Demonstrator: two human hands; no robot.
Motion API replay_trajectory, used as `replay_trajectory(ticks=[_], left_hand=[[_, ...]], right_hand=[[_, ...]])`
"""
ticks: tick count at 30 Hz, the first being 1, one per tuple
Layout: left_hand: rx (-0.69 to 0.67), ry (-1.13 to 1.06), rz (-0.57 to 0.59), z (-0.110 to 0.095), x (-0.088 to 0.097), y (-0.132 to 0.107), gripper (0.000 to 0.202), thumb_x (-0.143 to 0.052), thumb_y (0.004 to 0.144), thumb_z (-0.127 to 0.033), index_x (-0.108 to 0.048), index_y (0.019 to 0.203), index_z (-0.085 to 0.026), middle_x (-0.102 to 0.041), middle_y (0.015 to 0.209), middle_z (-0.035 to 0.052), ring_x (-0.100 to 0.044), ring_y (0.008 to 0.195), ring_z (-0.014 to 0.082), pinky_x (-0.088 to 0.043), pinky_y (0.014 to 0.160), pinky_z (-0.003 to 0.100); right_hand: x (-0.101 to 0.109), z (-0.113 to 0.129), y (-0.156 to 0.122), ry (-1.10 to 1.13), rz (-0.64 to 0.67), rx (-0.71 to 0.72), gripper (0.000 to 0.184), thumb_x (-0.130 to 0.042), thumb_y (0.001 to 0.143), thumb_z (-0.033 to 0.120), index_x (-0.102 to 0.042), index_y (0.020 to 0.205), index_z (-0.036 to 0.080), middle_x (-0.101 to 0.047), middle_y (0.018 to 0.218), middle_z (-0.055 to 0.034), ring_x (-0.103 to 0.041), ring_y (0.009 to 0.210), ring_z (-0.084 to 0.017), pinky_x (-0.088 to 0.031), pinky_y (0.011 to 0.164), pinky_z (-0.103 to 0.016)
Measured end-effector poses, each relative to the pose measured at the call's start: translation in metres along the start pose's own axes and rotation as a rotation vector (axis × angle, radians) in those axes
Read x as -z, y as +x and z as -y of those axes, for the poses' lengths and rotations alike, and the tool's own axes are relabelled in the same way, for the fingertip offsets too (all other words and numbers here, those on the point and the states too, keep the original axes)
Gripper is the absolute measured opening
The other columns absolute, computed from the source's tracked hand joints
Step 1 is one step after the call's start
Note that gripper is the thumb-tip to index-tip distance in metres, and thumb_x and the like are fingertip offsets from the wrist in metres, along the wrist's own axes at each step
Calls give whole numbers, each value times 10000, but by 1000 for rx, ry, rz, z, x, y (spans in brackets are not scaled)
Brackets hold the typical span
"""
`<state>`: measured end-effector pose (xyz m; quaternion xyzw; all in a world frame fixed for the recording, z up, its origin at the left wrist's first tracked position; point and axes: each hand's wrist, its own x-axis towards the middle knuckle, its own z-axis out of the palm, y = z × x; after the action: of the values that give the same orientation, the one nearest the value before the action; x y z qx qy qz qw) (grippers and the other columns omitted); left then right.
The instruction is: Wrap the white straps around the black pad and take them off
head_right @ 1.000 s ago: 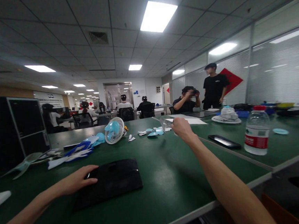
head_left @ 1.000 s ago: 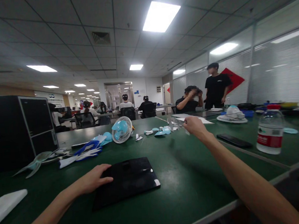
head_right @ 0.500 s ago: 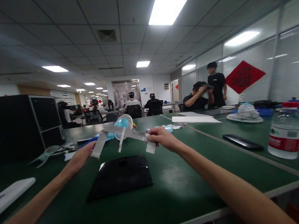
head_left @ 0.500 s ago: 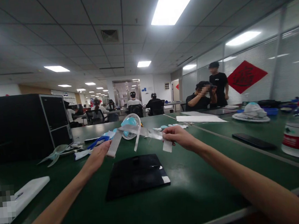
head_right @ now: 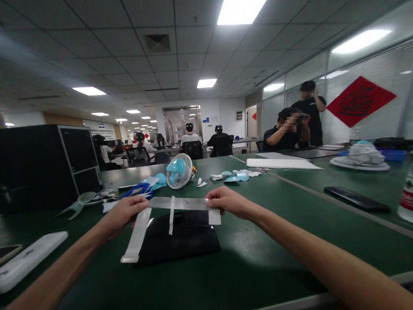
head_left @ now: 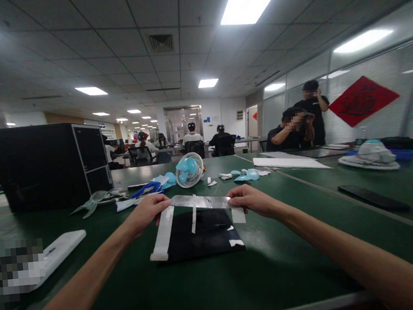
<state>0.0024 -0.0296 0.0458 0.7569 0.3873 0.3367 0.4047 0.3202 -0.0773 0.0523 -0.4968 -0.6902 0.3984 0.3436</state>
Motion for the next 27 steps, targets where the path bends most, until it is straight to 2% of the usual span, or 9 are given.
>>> replay_trajectory(ticks=[4,8,11,14,19,23,27], left_hand=[[139,-114,239,0,6,-4,294,-602,738,-428,-568,788,-140,-550,611,-45,-461,463,56,-327,426,187],[259,-41,559,10,7,-4,272,-630,728,-404,-577,760,-139,-608,599,-13,-541,485,79,-371,452,191],[317,50,663,20,4,-1,246,-637,724,-385,-584,742,-145,-623,595,-6,-563,493,93,-392,465,203],[334,127,678,26,0,1,248,-627,730,-394,-601,757,-149,-624,598,-3,-571,510,104,-398,478,213],[314,241,633,28,-3,2,290,-632,699,-449,-603,706,-160,-595,588,-8,-527,491,102,-367,466,220],[287,320,587,29,-4,2,307,-631,666,-476,-587,655,-172,-528,532,-31,-452,445,92,-299,425,212],[268,394,549,33,-5,3,268,-630,657,-449,-606,666,-182,-519,539,-34,-449,480,107,-300,456,225]], right_hand=[[1,-2,-2,27,76,-79,271,-666,671,320,-607,834,111,-537,647,25,-431,504,-49,-276,427,-178],[-3,0,-8,-90,224,-204,209,-654,665,261,-600,801,112,-553,671,21,-467,550,-64,-320,466,-182],[-9,-2,-9,-199,276,-242,161,-622,677,212,-599,801,112,-547,680,20,-478,574,-74,-344,478,-186],[-14,-9,-7,-278,283,-236,156,-605,694,205,-604,823,116,-555,706,15,-480,587,-78,-363,490,-191],[-16,-19,-1,-445,235,-195,192,-614,717,254,-634,863,132,-593,731,5,-504,602,-88,-382,523,-204],[-17,-21,0,-547,220,-179,221,-626,721,279,-656,895,147,-633,792,-12,-561,690,-126,-419,599,-234],[-17,-24,0,-606,196,-154,235,-628,726,310,-662,899,155,-646,859,-23,-579,763,-148,-430,640,-249]])
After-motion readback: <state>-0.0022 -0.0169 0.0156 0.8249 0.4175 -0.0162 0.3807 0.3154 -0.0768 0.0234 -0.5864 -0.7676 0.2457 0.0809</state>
